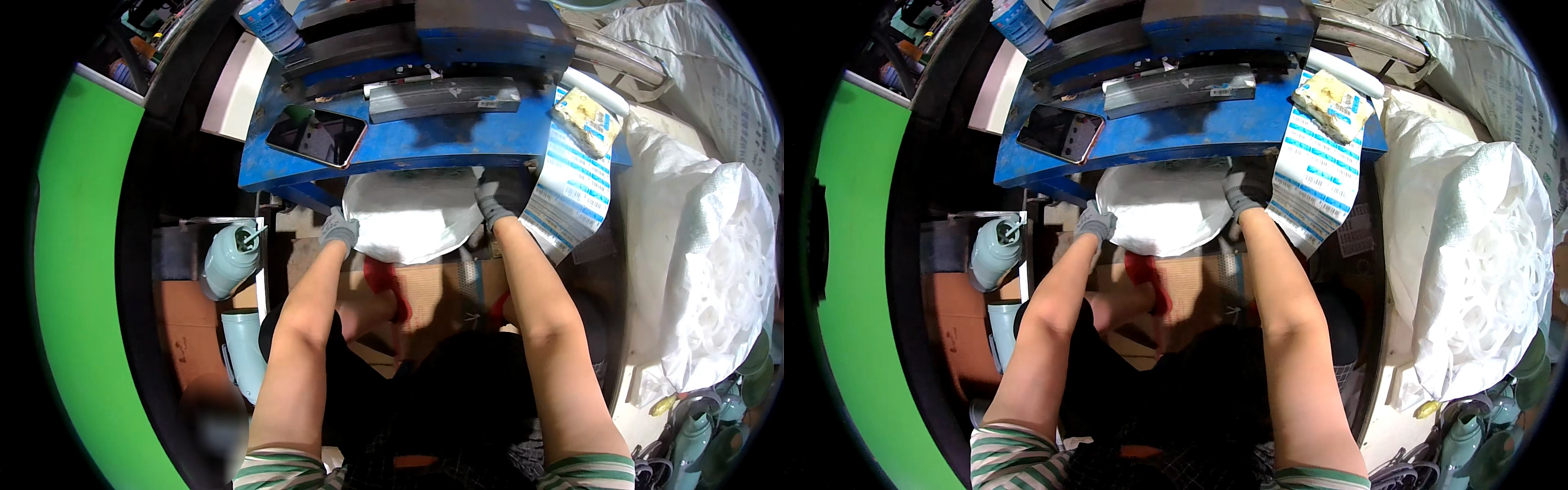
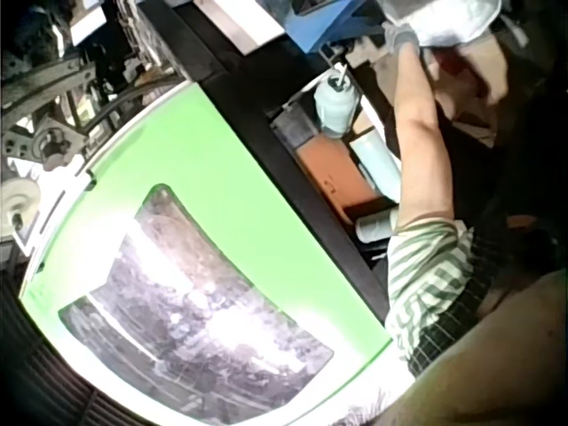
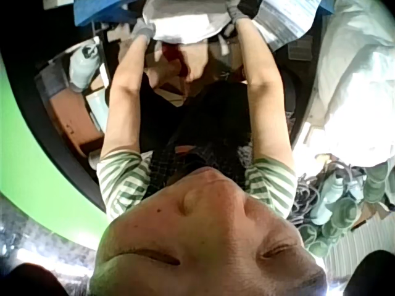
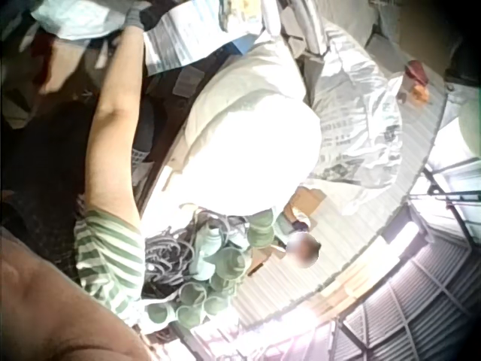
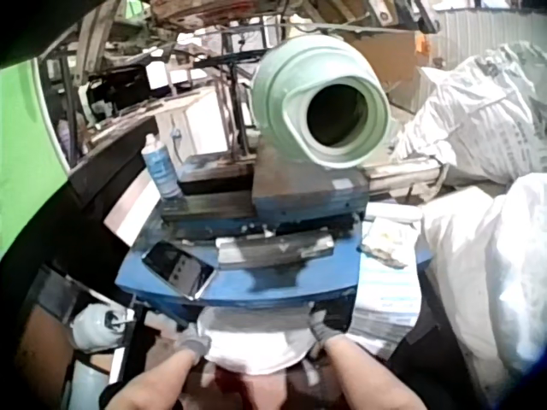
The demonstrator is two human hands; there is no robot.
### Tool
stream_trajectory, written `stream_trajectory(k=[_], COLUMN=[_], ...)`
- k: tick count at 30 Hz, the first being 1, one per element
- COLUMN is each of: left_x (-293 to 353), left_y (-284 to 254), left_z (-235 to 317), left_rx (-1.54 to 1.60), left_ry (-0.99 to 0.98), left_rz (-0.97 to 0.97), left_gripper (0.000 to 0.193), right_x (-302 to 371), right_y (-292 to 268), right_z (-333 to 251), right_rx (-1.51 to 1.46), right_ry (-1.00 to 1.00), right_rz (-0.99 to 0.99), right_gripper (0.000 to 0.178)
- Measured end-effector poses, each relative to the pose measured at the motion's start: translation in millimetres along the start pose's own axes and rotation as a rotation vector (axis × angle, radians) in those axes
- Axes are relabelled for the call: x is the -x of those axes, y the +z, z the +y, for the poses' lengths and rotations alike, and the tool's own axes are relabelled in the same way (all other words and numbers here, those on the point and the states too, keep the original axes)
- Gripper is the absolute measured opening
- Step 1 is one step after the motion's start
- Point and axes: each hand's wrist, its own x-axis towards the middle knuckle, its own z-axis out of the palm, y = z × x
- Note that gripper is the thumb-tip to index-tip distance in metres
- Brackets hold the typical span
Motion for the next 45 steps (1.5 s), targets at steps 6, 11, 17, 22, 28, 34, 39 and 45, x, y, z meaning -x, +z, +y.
stream_trajectory(k=[6,11,17,22,28,34,39,45], left_x=[52,155,340,362,229,187,223,250], left_y=[-87,-149,-21,39,-6,-11,-15,-43], left_z=[5,-95,-278,-453,-597,-611,-633,-576], left_rx=[-0.323,0.245,0.18,0.106,0.564,1.288,1.119,0.683], left_ry=[0.361,0.468,0.085,-0.385,-0.494,-0.476,-0.499,-0.313], left_rz=[-0.162,0.252,0.738,0.97,0.477,0.262,0.479,0.651], left_gripper=[0.073,0.032,0.058,0.056,0.046,0.039,0.027,0.032], right_x=[33,88,214,314,436,492,453,417], right_y=[-16,-71,-172,-239,-273,-258,-258,-246], right_z=[-25,-74,-137,-125,-88,-89,-111,-125], right_rx=[-0.011,0.331,-0.456,-0.569,-0.41,-0.468,-0.441,-0.591], right_ry=[-0.052,-0.427,-0.834,-0.627,-0.368,-0.121,-0.154,-0.386], right_rz=[-0.222,-0.042,-0.377,-0.421,-0.383,-0.355,-0.441,-0.347], right_gripper=[0.074,0.078,0.068,0.055,0.042,0.037,0.034,0.031])
